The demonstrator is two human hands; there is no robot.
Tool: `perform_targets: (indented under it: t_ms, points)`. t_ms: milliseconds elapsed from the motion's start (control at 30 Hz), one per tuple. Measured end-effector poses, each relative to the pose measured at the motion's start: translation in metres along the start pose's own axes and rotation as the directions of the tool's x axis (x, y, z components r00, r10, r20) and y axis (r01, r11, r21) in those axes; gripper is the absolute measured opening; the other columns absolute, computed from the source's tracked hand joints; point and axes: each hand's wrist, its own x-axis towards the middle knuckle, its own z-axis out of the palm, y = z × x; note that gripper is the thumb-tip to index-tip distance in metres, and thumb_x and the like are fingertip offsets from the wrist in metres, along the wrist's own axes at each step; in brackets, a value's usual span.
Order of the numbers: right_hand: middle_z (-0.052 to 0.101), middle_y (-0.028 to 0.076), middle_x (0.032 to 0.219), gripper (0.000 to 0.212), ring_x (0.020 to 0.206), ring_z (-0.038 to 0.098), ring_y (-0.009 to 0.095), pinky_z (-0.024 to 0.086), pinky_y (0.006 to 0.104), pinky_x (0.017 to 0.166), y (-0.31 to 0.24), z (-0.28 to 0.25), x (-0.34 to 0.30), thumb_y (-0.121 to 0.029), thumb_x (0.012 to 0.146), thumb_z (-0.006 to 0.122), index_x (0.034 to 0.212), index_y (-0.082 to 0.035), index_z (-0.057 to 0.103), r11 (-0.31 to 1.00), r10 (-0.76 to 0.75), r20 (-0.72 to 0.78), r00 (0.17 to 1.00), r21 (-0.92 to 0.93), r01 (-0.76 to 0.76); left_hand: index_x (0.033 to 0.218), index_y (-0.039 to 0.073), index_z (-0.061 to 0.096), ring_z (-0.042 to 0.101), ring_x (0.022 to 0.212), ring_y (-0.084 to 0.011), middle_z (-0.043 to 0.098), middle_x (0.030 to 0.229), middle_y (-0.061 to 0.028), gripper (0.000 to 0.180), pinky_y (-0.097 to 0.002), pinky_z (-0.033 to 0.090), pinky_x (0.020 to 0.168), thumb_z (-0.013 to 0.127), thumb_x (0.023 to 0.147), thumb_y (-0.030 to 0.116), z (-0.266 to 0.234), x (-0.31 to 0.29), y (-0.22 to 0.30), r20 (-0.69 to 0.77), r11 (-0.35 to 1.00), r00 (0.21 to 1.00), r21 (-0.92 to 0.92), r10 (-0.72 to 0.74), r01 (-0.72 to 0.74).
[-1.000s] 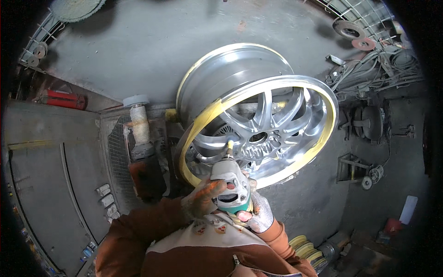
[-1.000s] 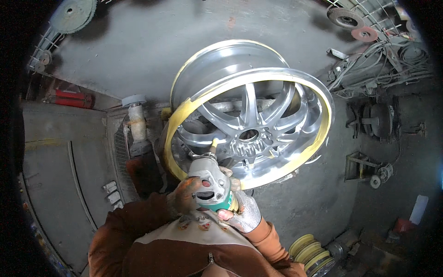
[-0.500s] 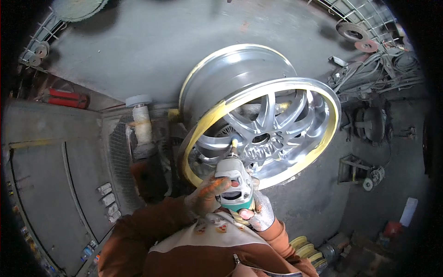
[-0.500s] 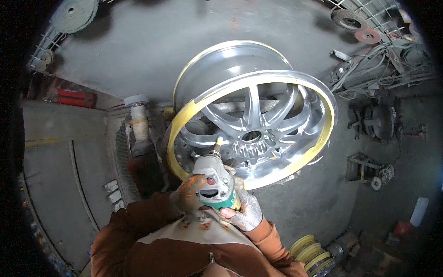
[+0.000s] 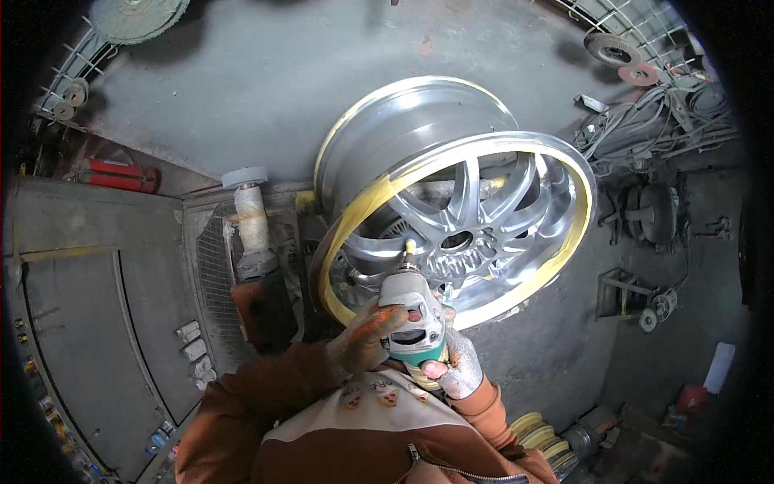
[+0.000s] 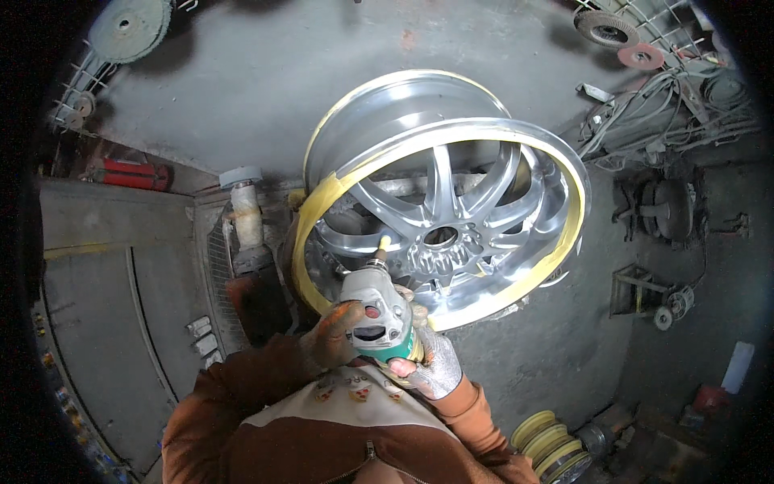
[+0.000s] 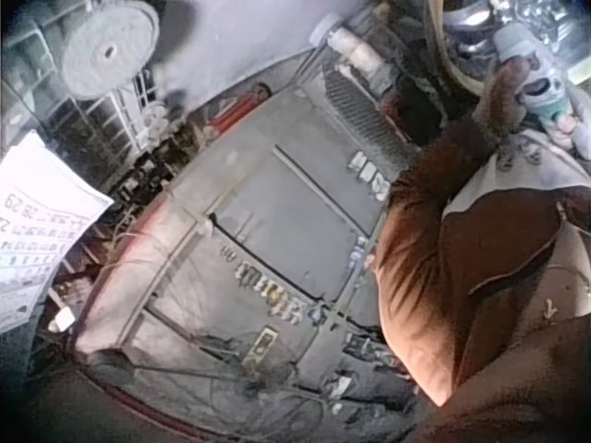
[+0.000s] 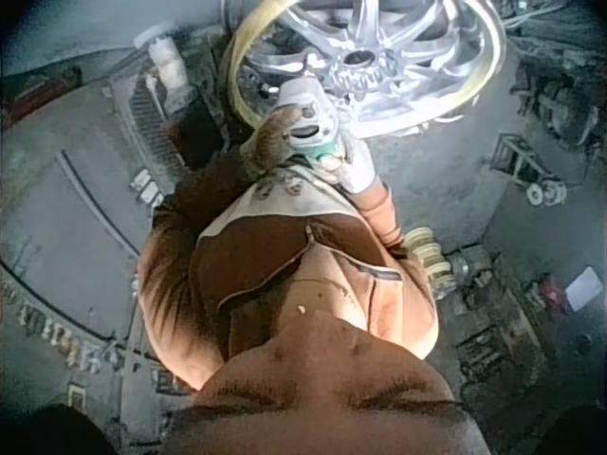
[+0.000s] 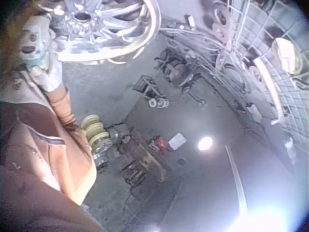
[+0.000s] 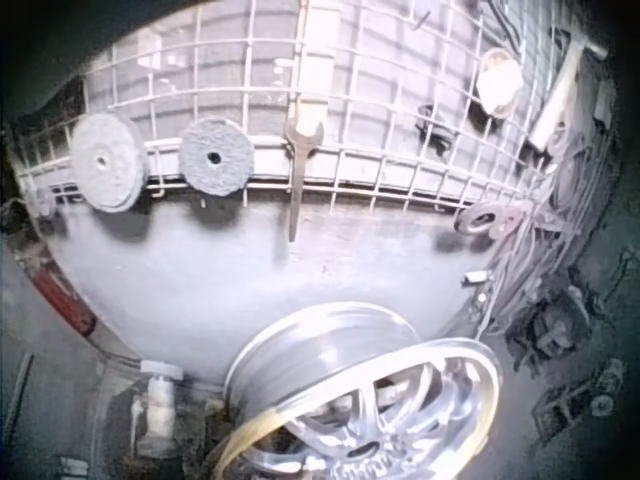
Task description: The person polishes the spokes of a car wheel rim using a handheld rotary tool, periodically applying compound to the bit and rotating the rim by hand to buff different sections.
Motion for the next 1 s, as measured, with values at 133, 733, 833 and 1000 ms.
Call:
perform_targets:
  t_ms: [133,733,833,1000]
  points:
    - [0.062,0.015,0.129,0.084,0.117,0.058,0.020,0.044,0.0342,0.102,-0.013,0.006,0.002,-0.039,0.080,0.080,0.141,0.009,0.046,0.994,0.088,0.069,0.994,-0.072,-0.083,0.136,0.004,0.050,0.065,0.106,-0.0189,0.063,0.119,-0.0095,0.063,-0.0354,0.054,0.092,0.074,0.088,0.038,0.007,-0.009,0.006,-0.155,0.991,0.984,0.081,-0.089,0.103]
    - [0.066,0.012,0.120,0.072,0.109,0.060,0.019,0.046,0.0352,0.100,-0.023,0.004,0.006,-0.036,0.082,0.082,0.134,0.006,0.054,0.981,0.034,0.039,0.999,-0.191,-0.026,0.139,0.002,0.046,0.061,0.116,-0.0195,0.061,0.125,-0.0109,0.050,-0.0381,0.050,0.100,0.058,0.097,0.027,-0.020,-0.005,-0.004,0.090,1.000,0.996,-0.014,0.009,-0.008]
    - [0.066,0.011,0.119,0.068,0.107,0.060,0.018,0.047,0.0348,0.098,-0.015,-0.001,0.002,-0.030,0.083,0.082,0.134,0.005,0.054,0.997,0.009,0.014,1.000,-0.076,-0.008,0.141,0.003,0.043,0.061,0.117,-0.0211,0.058,0.130,-0.0118,0.056,-0.0380,0.051,0.099,0.062,0.096,0.030,-0.011,0.002,-0.010,0.066,0.997,0.997,-0.075,0.040,-0.035]
    - [0.066,0.015,0.121,0.074,0.110,0.060,0.019,0.045,0.0344,0.100,-0.021,0.004,0.004,-0.036,0.081,0.079,0.134,0.009,0.054,0.971,0.015,0.055,0.998,-0.238,-0.001,0.143,0.003,0.041,0.059,0.120,-0.0251,0.056,0.132,-0.0126,0.071,-0.0429,0.050,0.104,0.073,0.090,0.038,-0.024,-0.013,-0.015,-0.008,0.998,1.000,-0.067,0.014,-0.015]
